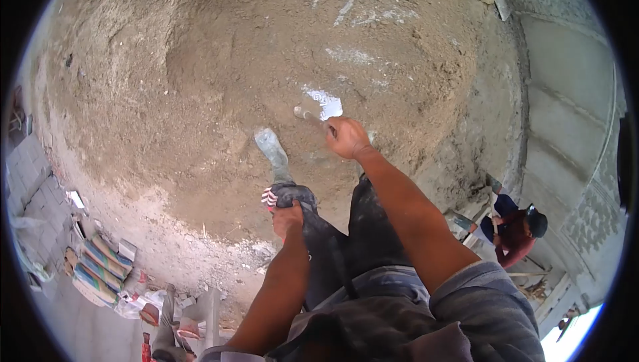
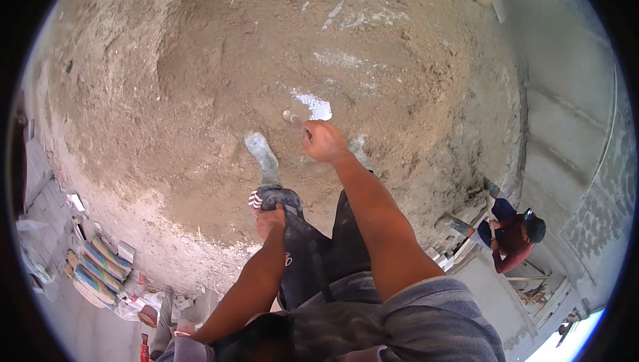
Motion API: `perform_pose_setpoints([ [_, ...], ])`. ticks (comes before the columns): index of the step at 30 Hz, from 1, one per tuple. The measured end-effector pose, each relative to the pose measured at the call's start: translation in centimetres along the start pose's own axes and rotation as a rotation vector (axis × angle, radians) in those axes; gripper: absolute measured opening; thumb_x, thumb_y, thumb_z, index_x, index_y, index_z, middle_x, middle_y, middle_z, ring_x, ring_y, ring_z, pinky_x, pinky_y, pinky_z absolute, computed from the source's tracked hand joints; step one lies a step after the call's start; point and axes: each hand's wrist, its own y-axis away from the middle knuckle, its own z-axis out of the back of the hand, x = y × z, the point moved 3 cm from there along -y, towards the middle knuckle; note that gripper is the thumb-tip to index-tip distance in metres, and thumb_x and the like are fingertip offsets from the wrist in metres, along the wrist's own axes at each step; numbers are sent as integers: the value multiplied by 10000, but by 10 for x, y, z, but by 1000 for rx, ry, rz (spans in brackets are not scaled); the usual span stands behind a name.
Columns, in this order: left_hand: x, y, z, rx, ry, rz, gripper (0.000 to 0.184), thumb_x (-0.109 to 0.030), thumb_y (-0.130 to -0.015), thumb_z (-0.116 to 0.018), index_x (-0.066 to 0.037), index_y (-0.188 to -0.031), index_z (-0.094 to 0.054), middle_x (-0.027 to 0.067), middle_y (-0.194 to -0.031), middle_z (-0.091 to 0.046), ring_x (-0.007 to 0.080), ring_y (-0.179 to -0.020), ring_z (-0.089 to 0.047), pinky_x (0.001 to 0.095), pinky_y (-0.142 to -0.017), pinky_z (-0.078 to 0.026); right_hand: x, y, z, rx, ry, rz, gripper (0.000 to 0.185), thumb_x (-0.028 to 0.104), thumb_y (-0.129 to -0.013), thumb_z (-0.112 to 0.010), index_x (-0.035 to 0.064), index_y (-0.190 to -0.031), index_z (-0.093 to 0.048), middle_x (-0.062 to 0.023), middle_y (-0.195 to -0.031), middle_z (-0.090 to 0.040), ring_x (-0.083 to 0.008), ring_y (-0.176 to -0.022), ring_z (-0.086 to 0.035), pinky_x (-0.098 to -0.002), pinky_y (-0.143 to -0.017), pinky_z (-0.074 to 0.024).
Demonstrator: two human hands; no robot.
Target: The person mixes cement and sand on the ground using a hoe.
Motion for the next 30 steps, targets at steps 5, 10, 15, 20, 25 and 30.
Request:
perform_pose_setpoints([
  [5,9,-15,-13,-6,47,-3,751,-583,-807,-681,-40,-1300,-520,205,-1233,-658,358,-1131,-660,446,-976,-521,-2,-2,-5,-39,-30,39,123,155,-821,-629,63,-896,-660,-171,-858,-687,-380,-822,-664,-473,-725,-520],
  [10,12,-12,-9,27,62,4,807,-604,-818,-659,-3,-1330,-493,229,-1225,-661,368,-1150,-650,456,-992,-505,3,-3,-2,-35,-44,22,117,128,-817,-631,44,-894,-656,-171,-837,-683,-366,-783,-667,-443,-711,-531],
  [15,11,-13,-10,-12,88,28,717,-572,-803,-683,-44,-1268,-544,206,-1202,-666,365,-1108,-666,452,-971,-522,2,-4,-2,-56,-27,43,122,121,-807,-633,42,-897,-654,-174,-837,-679,-370,-781,-666,-442,-705,-529],
  [20,12,-13,-8,-4,86,33,705,-569,-805,-682,-43,-1254,-550,206,-1188,-672,371,-1097,-670,455,-959,-528,-5,-6,-9,-55,-30,48,137,126,-812,-634,40,-916,-662,-166,-838,-682,-333,-757,-672,-416,-696,-533],
  [25,13,-12,-9,-10,92,30,699,-571,-798,-686,-43,-1236,-556,207,-1187,-673,368,-1093,-672,456,-950,-532,-9,-6,-10,-54,11,59,141,135,-840,-631,41,-934,-680,-140,-826,-696,-265,-713,-686,-365,-676,-541],
  [30,13,-11,-8,17,102,36,763,-615,-803,-673,-42,-1287,-534,220,-1232,-657,364,-1142,-653,452,-970,-520,-9,-5,-9,-50,-35,23,141,143,-809,-636,45,-908,-663,-168,-832,-679,-348,-757,-667,-432,-697,-527],
])
